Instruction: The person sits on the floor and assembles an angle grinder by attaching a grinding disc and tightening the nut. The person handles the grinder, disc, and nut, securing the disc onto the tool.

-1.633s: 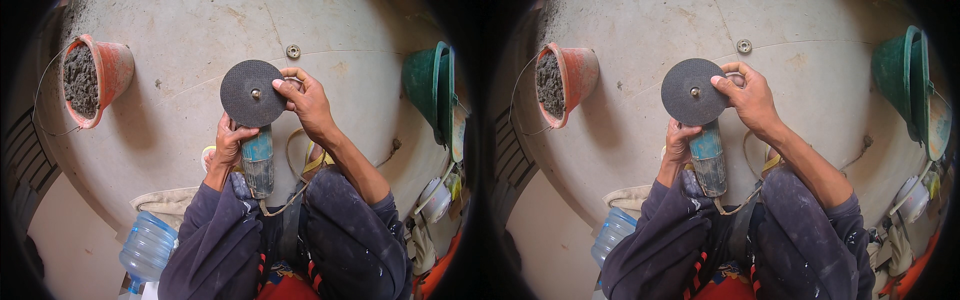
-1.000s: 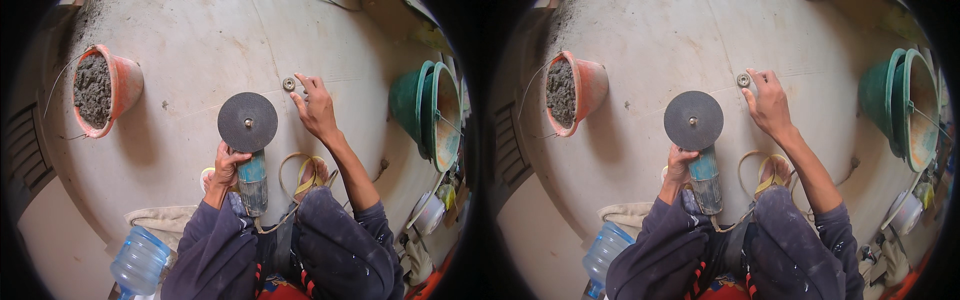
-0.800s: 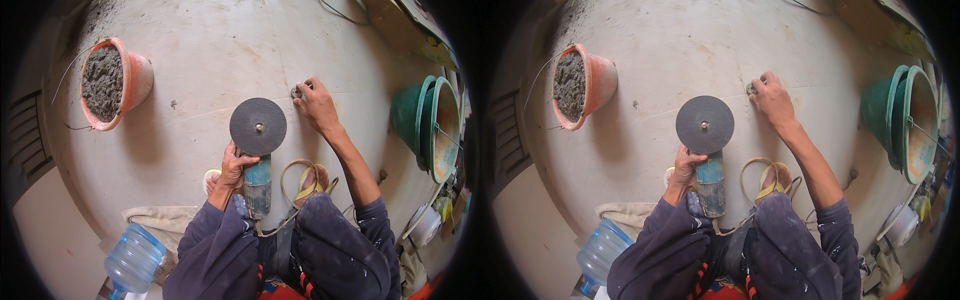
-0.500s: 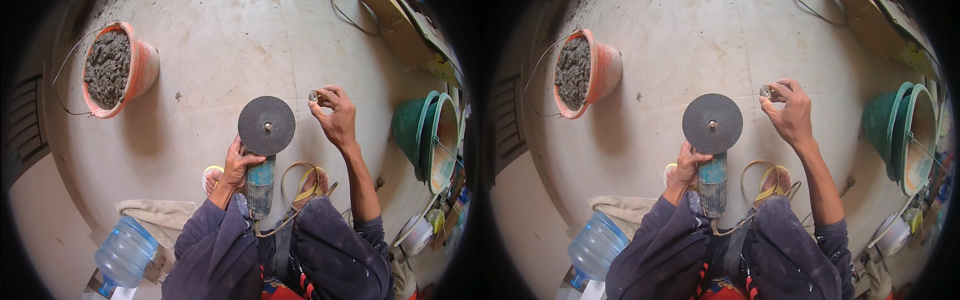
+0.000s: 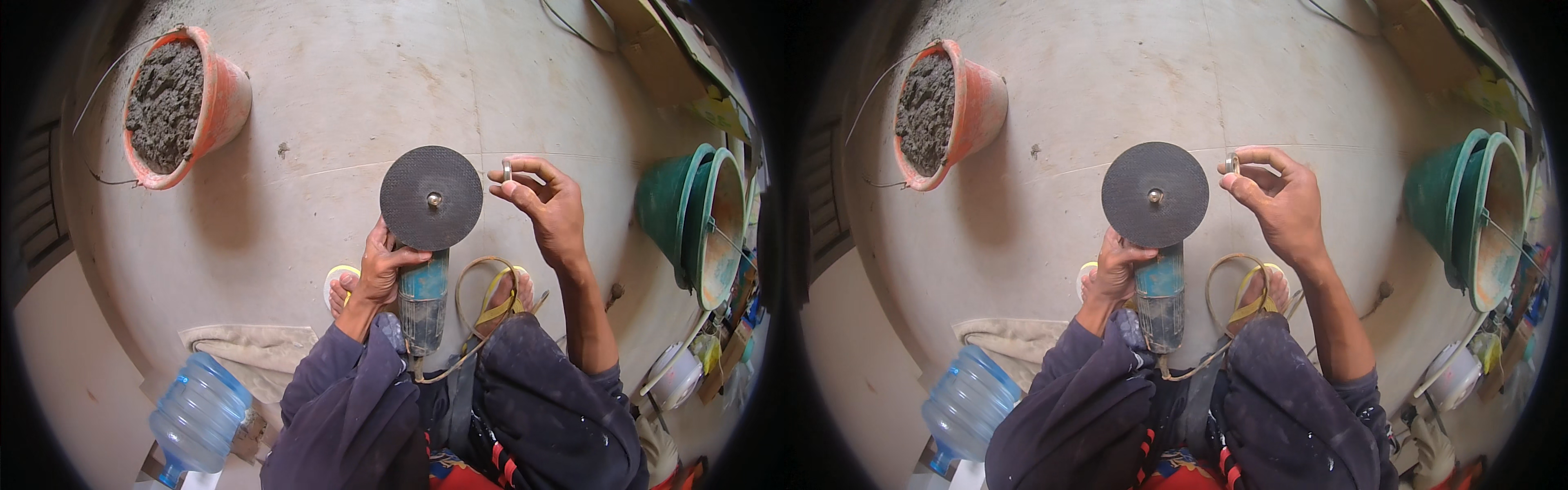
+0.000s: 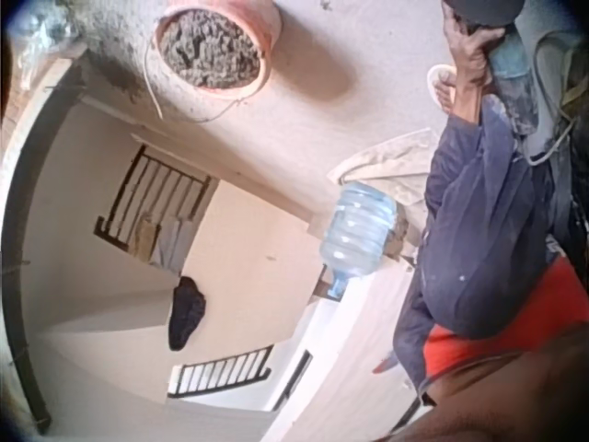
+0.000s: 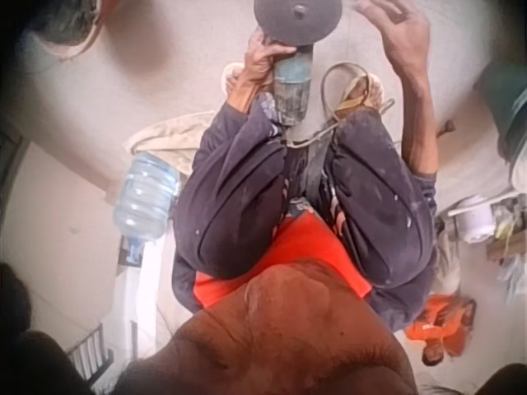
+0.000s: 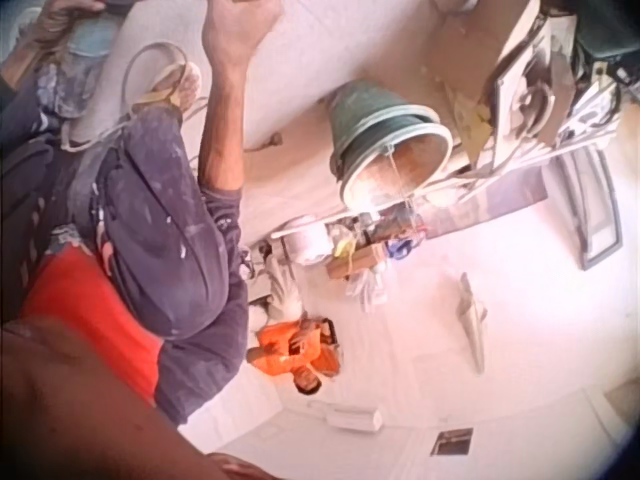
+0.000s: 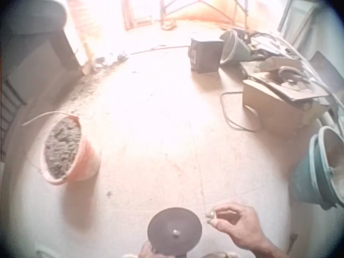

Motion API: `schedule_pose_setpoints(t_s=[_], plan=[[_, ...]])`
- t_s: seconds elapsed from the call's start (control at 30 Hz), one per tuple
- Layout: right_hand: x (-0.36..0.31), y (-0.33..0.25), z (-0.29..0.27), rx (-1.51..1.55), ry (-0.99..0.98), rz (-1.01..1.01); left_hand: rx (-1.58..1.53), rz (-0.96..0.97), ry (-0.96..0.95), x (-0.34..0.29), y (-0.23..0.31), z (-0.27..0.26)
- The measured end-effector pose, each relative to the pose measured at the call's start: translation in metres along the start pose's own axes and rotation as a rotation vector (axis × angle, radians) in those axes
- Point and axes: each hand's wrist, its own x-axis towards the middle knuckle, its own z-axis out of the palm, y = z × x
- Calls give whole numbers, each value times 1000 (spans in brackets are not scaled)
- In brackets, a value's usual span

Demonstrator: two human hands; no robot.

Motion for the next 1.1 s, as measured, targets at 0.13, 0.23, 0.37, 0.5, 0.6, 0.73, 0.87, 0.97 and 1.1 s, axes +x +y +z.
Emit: schedule_pose_setpoints(t_s=[0.13,0.23,0.37,0.5,0.6,0.73,0.87,0.97,1.1], plan=[[-5,5,0,662,-94,78,-54,-2,37,-4,5,3],[-2,8,-3,740,-208,82,-49,10,54,-4,7,7],[2,22,4,493,-149,162,-44,12,72,-6,7,4],[-8,21,35,427,-53,181,-39,2,52,-7,9,3],[-16,22,39,257,-76,167,-6,12,49,-6,10,7],[-11,17,36,256,-44,192,10,12,50,-8,17,17],[-13,0,22,226,-159,48,121,47,59,-9,17,19],[-13,8,-1,414,-194,76,103,83,26,-6,13,15],[6,31,-37,369,91,86,75,115,41,-8,18,24]])
